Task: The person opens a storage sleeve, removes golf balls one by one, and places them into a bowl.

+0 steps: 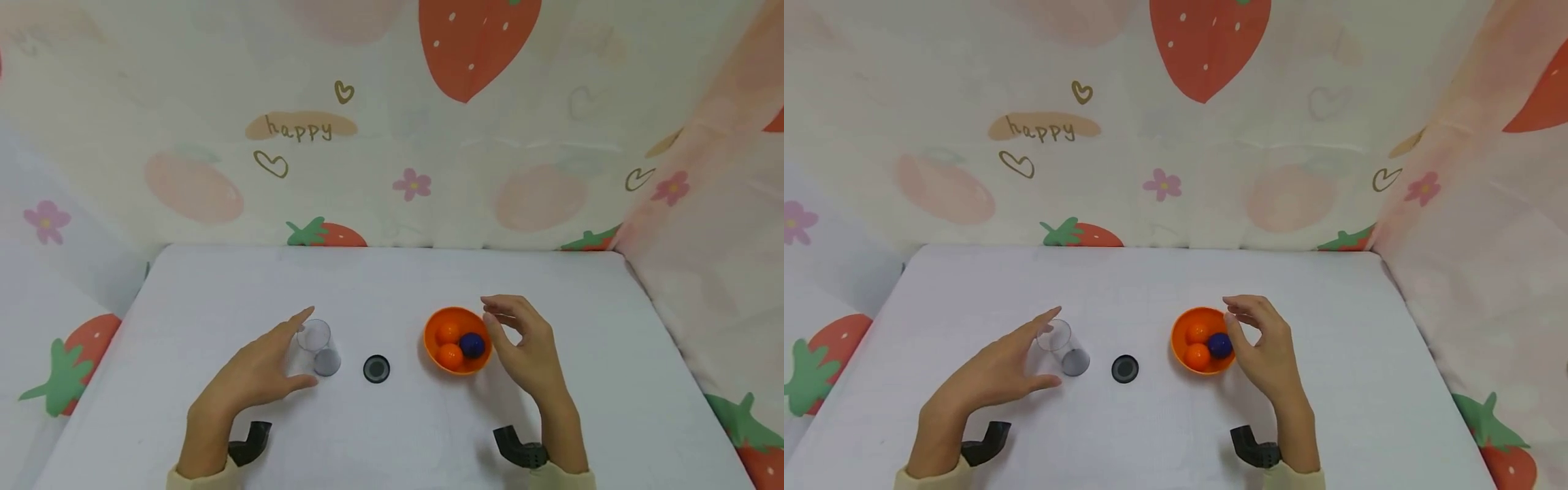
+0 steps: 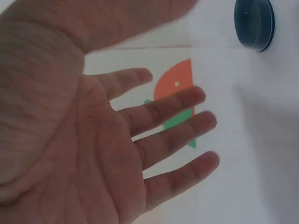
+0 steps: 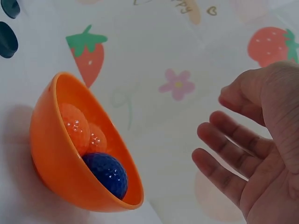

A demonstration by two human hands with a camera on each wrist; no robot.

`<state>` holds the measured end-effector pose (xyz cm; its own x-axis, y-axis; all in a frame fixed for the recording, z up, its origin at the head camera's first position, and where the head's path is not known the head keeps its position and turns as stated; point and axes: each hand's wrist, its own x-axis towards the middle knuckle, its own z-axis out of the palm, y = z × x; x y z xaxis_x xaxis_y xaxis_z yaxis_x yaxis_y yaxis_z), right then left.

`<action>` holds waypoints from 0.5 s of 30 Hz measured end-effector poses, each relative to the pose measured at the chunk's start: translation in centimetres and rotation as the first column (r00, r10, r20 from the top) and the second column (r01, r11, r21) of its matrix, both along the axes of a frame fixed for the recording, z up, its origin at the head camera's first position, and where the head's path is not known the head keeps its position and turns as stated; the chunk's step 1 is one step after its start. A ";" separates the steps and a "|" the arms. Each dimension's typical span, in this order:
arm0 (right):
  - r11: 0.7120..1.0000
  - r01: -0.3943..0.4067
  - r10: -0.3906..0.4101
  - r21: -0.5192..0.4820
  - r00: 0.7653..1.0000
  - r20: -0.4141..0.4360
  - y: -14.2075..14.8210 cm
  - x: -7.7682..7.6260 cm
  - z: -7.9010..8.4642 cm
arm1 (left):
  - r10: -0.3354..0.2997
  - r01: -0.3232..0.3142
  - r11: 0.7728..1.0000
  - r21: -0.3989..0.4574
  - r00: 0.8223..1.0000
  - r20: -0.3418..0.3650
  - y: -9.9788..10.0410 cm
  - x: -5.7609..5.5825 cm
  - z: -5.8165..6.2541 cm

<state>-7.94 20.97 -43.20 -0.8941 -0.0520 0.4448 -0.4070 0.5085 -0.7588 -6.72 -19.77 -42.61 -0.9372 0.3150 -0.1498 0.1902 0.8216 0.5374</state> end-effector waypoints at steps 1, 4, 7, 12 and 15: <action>1.000 -0.001 0.001 0.001 1.000 -0.004 0.0 0.0 0.1 | -0.001 0.001 1.000 -0.005 1.000 -0.018 -0.2 0.1 0.1; 0.999 -0.015 0.016 0.036 0.999 -0.029 0.2 -0.2 0.1 | 0.009 -0.011 1.000 -0.021 0.992 -0.126 -0.9 0.2 0.2; 0.992 -0.015 0.023 0.123 0.998 -0.059 0.9 -0.5 0.2 | 0.021 -0.029 0.999 -0.024 0.959 -0.283 -1.6 0.1 0.1; 0.971 0.051 -0.031 0.233 0.995 -0.090 2.7 -0.8 0.0 | 0.072 -0.082 0.997 0.000 0.875 -0.478 -2.3 0.1 -0.3; 0.965 0.082 -0.060 0.250 0.994 -0.093 3.6 -0.7 -0.3 | 0.089 -0.101 0.995 0.006 0.854 -0.513 -2.6 0.1 -0.4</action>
